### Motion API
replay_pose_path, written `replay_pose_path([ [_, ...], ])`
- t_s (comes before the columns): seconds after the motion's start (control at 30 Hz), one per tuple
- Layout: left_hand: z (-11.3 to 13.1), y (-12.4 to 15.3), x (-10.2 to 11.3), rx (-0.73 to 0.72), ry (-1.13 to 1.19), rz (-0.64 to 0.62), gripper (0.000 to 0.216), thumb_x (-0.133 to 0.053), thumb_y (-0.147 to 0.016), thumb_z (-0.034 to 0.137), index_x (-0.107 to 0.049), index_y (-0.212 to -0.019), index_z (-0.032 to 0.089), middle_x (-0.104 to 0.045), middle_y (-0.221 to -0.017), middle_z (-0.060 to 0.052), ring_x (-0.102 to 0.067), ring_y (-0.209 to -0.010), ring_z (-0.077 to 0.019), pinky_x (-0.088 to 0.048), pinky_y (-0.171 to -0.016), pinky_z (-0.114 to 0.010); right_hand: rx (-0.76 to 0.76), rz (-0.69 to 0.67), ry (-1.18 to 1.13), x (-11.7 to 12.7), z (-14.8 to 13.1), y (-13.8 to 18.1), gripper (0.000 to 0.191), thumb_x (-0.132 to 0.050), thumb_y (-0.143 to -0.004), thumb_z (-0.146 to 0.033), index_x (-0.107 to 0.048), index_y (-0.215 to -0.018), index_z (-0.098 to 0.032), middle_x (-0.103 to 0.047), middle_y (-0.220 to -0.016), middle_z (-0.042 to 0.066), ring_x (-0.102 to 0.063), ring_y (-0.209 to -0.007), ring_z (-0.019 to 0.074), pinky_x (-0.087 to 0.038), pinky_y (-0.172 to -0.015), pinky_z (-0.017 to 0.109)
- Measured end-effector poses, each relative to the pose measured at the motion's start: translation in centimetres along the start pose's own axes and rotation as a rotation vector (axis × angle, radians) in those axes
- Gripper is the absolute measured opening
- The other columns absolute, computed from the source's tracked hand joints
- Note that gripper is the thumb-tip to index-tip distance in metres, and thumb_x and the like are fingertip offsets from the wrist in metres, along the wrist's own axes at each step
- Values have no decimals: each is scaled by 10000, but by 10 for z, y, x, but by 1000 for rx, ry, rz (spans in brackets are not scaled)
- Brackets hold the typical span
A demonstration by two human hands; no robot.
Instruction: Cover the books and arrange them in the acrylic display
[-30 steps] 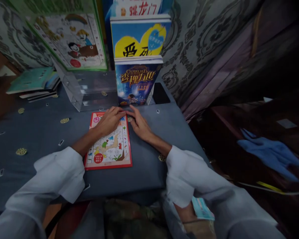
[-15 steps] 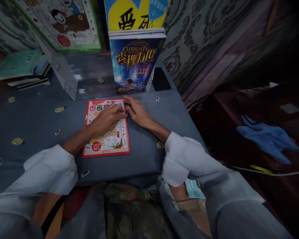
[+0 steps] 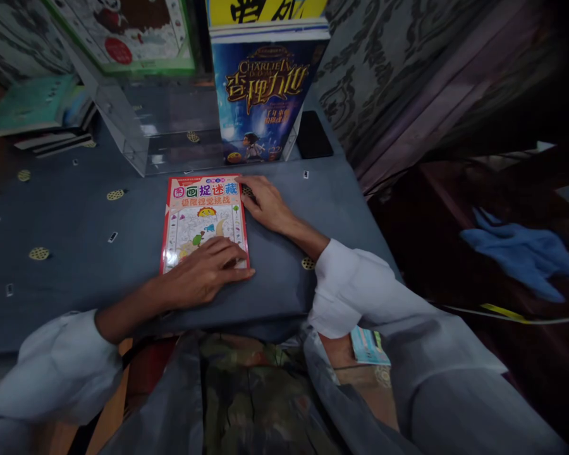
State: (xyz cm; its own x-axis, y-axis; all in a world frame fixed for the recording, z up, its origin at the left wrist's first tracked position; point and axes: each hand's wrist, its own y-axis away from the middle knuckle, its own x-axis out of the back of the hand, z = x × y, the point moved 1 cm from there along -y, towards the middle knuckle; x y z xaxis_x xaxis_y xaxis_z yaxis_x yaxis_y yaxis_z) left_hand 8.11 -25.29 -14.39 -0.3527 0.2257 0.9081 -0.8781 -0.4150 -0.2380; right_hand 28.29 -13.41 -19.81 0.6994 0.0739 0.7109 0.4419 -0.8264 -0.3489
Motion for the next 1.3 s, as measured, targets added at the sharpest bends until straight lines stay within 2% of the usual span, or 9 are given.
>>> replay_pose_path([
  [0.1,6,3,-1,-3,-1,-23,440,-449,-938,57,-662,-1261,266,-640,-1168,-90,-550,-1097,-224,-460,-1038,-450,16,1,16,-1,-1,0,392,-477,-973,-269,-591,-1338,-183,-628,-1372,129,-536,-1283,292,-414,-1117,495],
  [0.23,9,1,2,12,16,-16,419,-456,-939,57,-686,-1225,260,-651,-1156,-89,-560,-1059,-213,-477,-996,-420,38,1,38,0,-4,1,371,-478,-971,-263,-619,-1305,-187,-637,-1370,133,-545,-1286,303,-418,-1111,513],
  [0.37,2,2,3,27,58,-8,415,-452,-947,67,-686,-1225,267,-664,-1166,-84,-586,-1073,-202,-492,-980,-394,62,-1,54,0,-5,2,382,-471,-962,-258,-639,-1295,-177,-633,-1387,137,-541,-1310,313,-422,-1107,540],
  [0.47,-28,9,7,131,40,53,394,-430,-984,135,-635,-1303,243,-662,-1227,-105,-591,-1164,-218,-494,-1018,-415,62,-6,78,-1,-6,4,385,-476,-961,-275,-646,-1296,-191,-622,-1410,134,-526,-1344,326,-412,-1109,579],
  [0.63,-113,26,30,454,-10,223,427,-371,-1017,245,-537,-1403,172,-595,-1419,-141,-555,-1310,-239,-436,-1121,-472,72,-22,158,0,-13,3,402,-483,-969,-292,-634,-1317,-159,-606,-1427,176,-459,-1418,361,-331,-1146,657],
  [0.77,-153,33,43,543,85,271,457,-379,-1010,332,-549,-1397,158,-624,-1402,-132,-594,-1279,-254,-437,-1118,-472,97,-89,170,-10,-27,-12,406,-482,-981,-308,-615,-1337,-165,-587,-1447,182,-427,-1443,368,-281,-1177,675],
  [1.07,-160,37,43,563,498,451,558,-337,-1034,504,-471,-1429,134,-606,-1418,-183,-580,-1317,-247,-429,-1130,-441,271,-244,186,-62,-85,-55,377,-423,-1016,-232,-625,-1306,-101,-590,-1405,215,-516,-1350,329,-393,-1152,560],
  [1.17,-158,37,44,565,499,428,582,-326,-1032,553,-469,-1431,154,-606,-1423,-161,-562,-1334,-243,-426,-1126,-419,333,-282,131,-69,-97,-50,386,-407,-1023,-234,-624,-1326,-135,-610,-1389,181,-528,-1340,311,-408,-1151,556],
  [1.3,-153,35,43,558,358,363,596,-302,-1034,575,-488,-1418,160,-589,-1441,-119,-539,-1340,-238,-396,-1139,-385,372,-357,11,-73,-110,-25,428,-408,-1012,-204,-590,-1398,-174,-577,-1465,141,-451,-1438,285,-345,-1219,560],
])
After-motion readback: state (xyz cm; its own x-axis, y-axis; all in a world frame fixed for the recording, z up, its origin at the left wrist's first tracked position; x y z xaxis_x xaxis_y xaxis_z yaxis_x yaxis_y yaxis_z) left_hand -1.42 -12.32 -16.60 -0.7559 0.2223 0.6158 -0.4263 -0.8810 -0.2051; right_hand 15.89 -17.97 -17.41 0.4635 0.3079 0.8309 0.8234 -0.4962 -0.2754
